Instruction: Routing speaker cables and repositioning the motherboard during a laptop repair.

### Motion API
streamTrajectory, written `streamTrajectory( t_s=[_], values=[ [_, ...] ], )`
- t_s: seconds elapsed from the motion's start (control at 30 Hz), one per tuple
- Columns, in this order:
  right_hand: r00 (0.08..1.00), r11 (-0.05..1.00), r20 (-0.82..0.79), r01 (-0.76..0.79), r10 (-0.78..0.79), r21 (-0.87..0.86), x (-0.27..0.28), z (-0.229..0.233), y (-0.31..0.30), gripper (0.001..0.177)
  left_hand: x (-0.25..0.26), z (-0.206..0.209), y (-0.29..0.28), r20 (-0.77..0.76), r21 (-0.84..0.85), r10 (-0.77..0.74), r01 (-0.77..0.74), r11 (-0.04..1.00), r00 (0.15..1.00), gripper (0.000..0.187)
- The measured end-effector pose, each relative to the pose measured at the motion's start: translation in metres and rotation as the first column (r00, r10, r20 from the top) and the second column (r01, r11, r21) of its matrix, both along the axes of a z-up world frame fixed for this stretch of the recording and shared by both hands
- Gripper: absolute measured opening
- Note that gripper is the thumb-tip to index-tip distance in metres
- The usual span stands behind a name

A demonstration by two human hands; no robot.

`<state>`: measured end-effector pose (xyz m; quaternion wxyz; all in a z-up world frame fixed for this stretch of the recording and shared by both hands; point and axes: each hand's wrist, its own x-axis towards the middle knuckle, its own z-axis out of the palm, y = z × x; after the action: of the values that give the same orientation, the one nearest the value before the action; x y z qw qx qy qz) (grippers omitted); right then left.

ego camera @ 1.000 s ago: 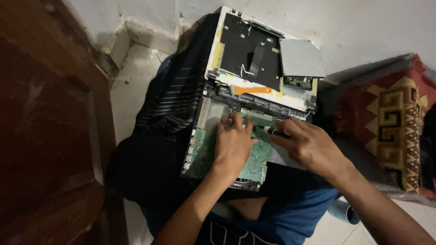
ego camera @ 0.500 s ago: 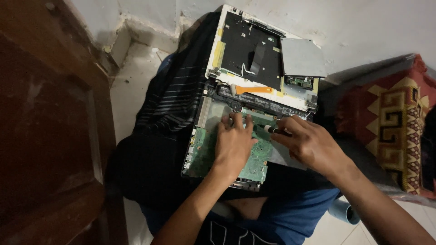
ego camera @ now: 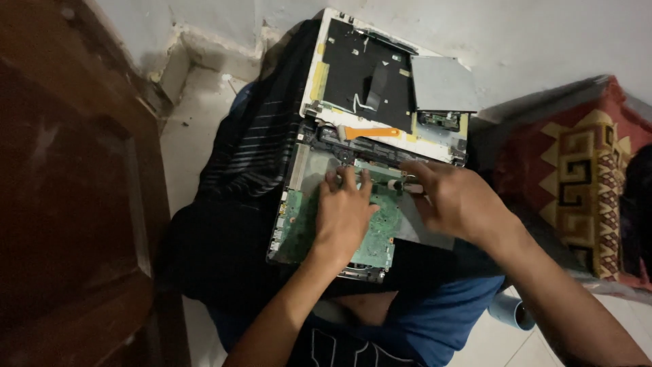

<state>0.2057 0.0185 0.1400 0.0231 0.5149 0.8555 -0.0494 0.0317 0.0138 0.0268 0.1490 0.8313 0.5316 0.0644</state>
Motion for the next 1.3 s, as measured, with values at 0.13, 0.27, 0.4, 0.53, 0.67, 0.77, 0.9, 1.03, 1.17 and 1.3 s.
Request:
streamTrajectory(
  t_s=[0.13, 0.27, 0.4, 0.53, 0.67, 0.77, 0.9, 1.03, 1.17, 1.3],
  values=[
    [0.989, 0.981, 0.057, 0.141, -0.135, -0.129, -0.005, 0.003, 0.008, 0.053, -0.010, 0.014, -0.006, 0.077, -0.065, 0.011, -0.006, 0.998, 0.997, 0.073],
    [0.988, 0.987, 0.023, 0.156, -0.155, -0.037, -0.008, -0.002, 0.007, 0.029, -0.018, 0.033, -0.058, 0.366, 0.150, -0.004, -0.055, 0.987, 0.931, 0.048],
    [0.993, 0.991, -0.043, 0.110, -0.107, 0.075, 0.002, -0.014, 0.011, 0.023, -0.012, 0.005, -0.143, 0.723, 0.420, -0.510, 0.291, 0.860, 0.466, 0.028],
    [0.986, 0.987, -0.041, 0.162, -0.163, -0.024, 0.006, -0.014, 0.010, 0.029, 0.004, -0.045, -0.177, 0.703, 0.223, -0.498, 0.507, 0.833, 0.509, 0.024],
    [0.979, 0.977, -0.064, 0.189, -0.196, -0.094, 0.002, -0.006, 0.011, 0.024, 0.021, -0.125, -0.189, 0.288, -0.514, -0.212, 0.337, 0.789, 0.934, 0.066],
    [0.978, 0.980, -0.084, 0.182, -0.189, -0.085, 0.001, -0.005, 0.011, 0.023, 0.037, -0.196, -0.209, 0.117, -0.221, -0.212, 0.234, 0.947, 0.970, 0.062],
    [0.977, 0.991, -0.169, 0.127, -0.132, -0.038, -0.001, -0.010, 0.013, 0.018, 0.045, -0.235, -0.206, 0.092, -0.222, -0.196, 0.212, 0.952, 0.976, 0.035],
    [0.978, 0.986, -0.143, 0.136, -0.150, -0.098, 0.000, -0.016, 0.009, 0.012, 0.042, -0.206, -0.187, 0.064, -0.259, -0.176, 0.186, 0.948, 0.982, 0.029],
    [0.989, 0.993, -0.111, 0.088, -0.096, -0.075, 0.002, -0.014, 0.007, 0.011, 0.033, -0.154, -0.172, 0.182, -0.542, -0.225, 0.289, 0.789, 0.957, 0.030],
    [0.991, 0.995, -0.130, 0.023, -0.036, -0.100, 0.000, -0.006, 0.008, 0.028, 0.000, -0.081, -0.173, 0.323, -0.541, -0.323, 0.453, 0.709, 0.890, 0.016]
  ],
)
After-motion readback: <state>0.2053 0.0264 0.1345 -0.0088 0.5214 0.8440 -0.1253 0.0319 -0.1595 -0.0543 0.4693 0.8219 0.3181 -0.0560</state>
